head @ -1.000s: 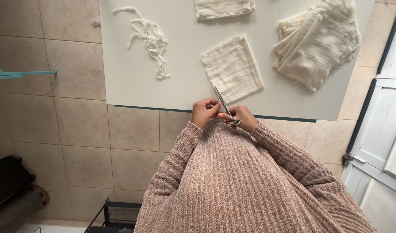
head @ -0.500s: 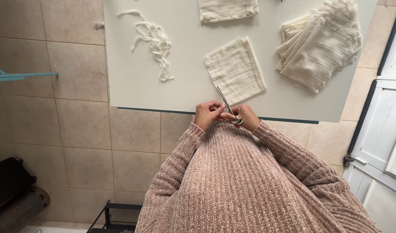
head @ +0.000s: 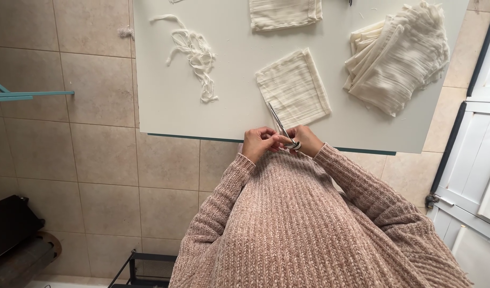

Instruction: Cutting and trimming small squares of white fabric using scissors.

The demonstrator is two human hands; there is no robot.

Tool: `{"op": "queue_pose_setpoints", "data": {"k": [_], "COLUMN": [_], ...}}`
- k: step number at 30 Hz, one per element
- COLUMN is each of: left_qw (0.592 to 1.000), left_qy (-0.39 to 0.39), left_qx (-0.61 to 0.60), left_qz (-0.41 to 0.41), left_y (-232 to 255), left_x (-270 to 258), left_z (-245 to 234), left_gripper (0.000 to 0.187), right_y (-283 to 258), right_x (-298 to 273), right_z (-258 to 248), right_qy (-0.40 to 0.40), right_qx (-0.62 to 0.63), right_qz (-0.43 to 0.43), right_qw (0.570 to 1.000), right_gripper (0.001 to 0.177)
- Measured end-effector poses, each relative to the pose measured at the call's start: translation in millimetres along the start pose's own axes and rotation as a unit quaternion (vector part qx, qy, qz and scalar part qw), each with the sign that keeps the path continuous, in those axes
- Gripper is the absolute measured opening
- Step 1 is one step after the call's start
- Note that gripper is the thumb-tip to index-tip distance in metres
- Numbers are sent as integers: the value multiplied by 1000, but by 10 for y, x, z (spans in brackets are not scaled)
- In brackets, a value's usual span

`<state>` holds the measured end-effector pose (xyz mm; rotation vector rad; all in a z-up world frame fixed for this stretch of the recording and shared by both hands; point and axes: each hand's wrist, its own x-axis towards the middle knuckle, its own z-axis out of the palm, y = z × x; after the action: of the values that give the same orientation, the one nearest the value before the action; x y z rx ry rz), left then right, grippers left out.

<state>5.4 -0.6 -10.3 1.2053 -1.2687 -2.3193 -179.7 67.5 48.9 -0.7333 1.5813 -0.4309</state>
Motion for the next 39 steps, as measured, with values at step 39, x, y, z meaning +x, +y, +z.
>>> {"op": "queue_pose_setpoints", "data": {"k": [39], "left_qw": [998], "left_qy": [-49], "left_qx": [-7], "left_qz": [-32], "left_y": [83], "left_x": [-24], "left_z": [-59], "left_gripper": [13], "right_y": [-266], "right_x": [209], "right_z": [-63], "right_qy": [9], "right_qx": [-32], "right_qz": [-30], "right_qw": [999], "right_gripper": [41]}}
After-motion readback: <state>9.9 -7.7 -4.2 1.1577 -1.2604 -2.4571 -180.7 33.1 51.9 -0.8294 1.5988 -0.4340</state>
